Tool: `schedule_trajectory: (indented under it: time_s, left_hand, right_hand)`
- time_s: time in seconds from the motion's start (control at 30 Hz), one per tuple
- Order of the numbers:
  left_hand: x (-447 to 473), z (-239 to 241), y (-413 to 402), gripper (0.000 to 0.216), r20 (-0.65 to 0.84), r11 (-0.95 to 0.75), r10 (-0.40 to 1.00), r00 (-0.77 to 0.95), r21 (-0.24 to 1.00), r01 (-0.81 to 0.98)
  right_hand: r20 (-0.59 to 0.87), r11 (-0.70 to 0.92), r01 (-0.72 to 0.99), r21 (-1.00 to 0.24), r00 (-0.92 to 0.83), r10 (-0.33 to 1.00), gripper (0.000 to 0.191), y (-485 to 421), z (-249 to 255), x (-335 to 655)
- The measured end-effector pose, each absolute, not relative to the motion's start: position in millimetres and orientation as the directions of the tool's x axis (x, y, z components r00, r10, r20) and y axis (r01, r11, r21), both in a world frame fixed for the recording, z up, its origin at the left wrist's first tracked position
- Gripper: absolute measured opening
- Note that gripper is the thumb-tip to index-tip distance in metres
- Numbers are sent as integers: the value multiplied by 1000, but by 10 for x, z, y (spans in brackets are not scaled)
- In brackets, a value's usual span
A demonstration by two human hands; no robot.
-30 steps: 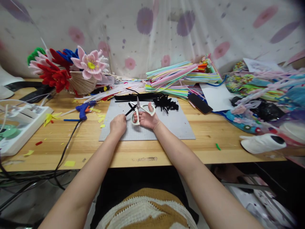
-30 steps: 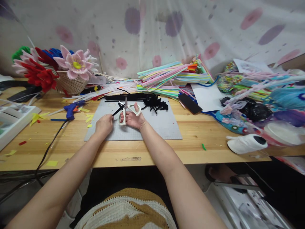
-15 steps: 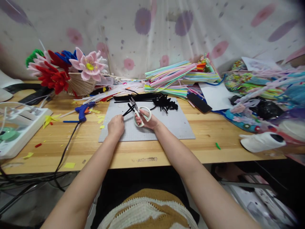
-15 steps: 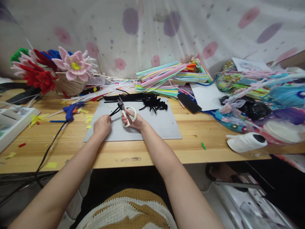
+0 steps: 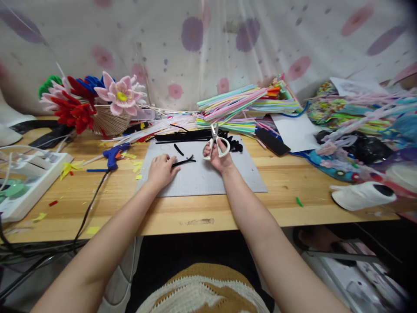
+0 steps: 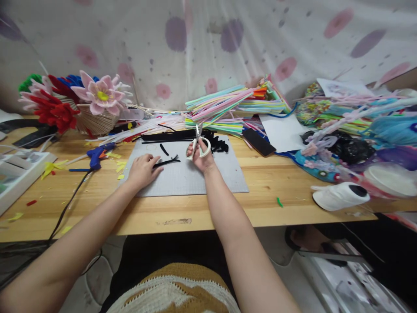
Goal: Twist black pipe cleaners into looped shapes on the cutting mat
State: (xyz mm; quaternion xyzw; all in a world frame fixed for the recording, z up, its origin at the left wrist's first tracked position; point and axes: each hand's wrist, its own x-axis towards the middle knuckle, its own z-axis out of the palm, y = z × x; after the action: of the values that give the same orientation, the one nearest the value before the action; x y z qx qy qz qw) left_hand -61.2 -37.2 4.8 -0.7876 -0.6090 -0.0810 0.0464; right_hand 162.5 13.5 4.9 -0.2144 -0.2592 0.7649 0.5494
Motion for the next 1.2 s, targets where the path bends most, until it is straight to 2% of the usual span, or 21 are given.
schedule_trajectory:
  time_s: [0.07,0.13,0.2,0.33,0.47,0.6,0.73,0.83,0.93,1.0,1.07,1.13,1.2]
  left_hand:
    - [-643,134,-242,55,167,-326,935,312,66,943]
    - [-692,244,-39,50,185,-320,938,293,136,938]
    - [-727,352,206,45,199,-310,939,282,131,942]
    - [-703,455,628,36,111,-177,979,171,44,983]
    - [-647,368,799,36,17,-90,996,92,-96,991]
    - [-649,265,789,35,21,-97,995,102,-193,976]
    - [-690,278,714,38,77,-152,982,172,-217,964]
    - [-776,361,653,41,206,-53,975,81,-139,989]
    - [-931,480,589,40,317,76,946,-69,-11,997]
    - [-1044,562,531,39,380,135,912,-155,78,988]
    - [-1130,630,451,38,423,188,868,-261,206,960]
    - [-1168,675,345,39,453,199,827,-333,318,927]
    - [-1161,689,217,39,451,155,839,-304,337,929]
  right_hand:
    - [-80,-308,-667,-678,-350,933,32,136,30,1599]
    - [-88,-325,-594,-736,-391,916,29,137,-6,1557]
    - [-65,-287,-530,-798,-399,915,27,140,-51,1520]
    - [-12,-156,-390,-907,-347,938,26,144,-119,1508]
    - [-37,-159,-290,-944,-386,922,25,135,-112,1542]
    - [-62,-179,-274,-945,-386,920,24,125,-78,1542]
    - [-36,-172,-315,-933,-393,919,25,104,-65,1553]
    - [-20,-140,-220,-965,-473,881,28,79,-56,1595]
    - [18,64,73,-995,-510,860,26,58,-35,1618]
    - [95,271,294,-917,-500,861,22,52,-22,1602]
    - [174,425,450,-786,-499,849,18,52,-18,1568]
    - [206,500,533,-682,-516,831,15,56,-19,1537]
    - [185,521,565,-640,-545,818,16,56,-12,1525]
